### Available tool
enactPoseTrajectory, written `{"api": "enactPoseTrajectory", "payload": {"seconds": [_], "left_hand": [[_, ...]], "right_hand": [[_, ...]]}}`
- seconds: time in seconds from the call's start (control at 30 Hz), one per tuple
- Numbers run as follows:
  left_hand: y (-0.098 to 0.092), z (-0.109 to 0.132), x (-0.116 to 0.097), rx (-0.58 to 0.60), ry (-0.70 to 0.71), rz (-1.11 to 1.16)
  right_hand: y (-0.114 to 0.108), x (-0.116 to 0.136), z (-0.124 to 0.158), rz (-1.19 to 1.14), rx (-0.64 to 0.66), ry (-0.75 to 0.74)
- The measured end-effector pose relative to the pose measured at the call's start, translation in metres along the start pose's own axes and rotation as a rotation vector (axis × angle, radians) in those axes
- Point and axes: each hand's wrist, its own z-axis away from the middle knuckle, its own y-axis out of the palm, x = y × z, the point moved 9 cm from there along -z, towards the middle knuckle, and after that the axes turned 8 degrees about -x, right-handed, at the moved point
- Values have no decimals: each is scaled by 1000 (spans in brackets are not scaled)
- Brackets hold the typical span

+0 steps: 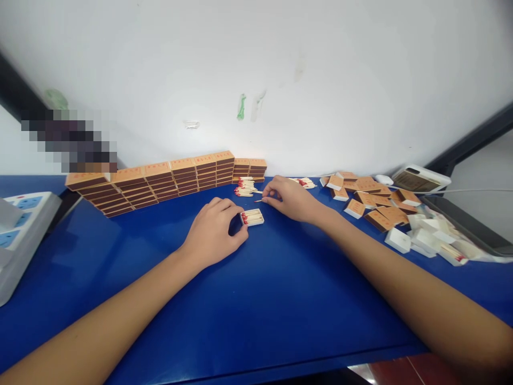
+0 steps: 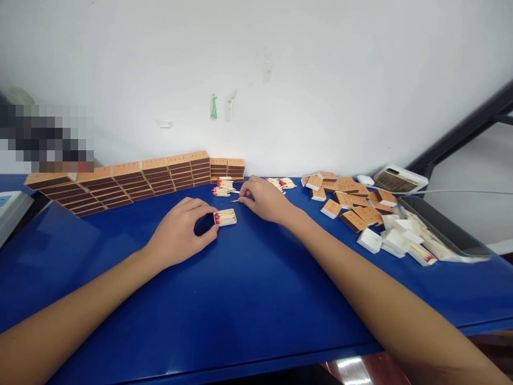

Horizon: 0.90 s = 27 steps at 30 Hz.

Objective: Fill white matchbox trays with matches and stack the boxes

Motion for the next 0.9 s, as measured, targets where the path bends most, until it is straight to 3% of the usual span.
{"api": "enactPoseTrajectory", "payload": {"seconds": [0.1,0.2,0.43,0.9], "left_hand": [[1,0,0,5,-2,-1],[1,1,-1,5,7,-6],[1,1,-3,-1,10,-23],[2,1,-1,0,13,-23]], "right_hand": [[10,-6,-3,4,46,-2],[18,4,-7,-5,38,-57],[23,31,-15,10,-91,-188],[25,25,-13,-26,-106,-199]]}}
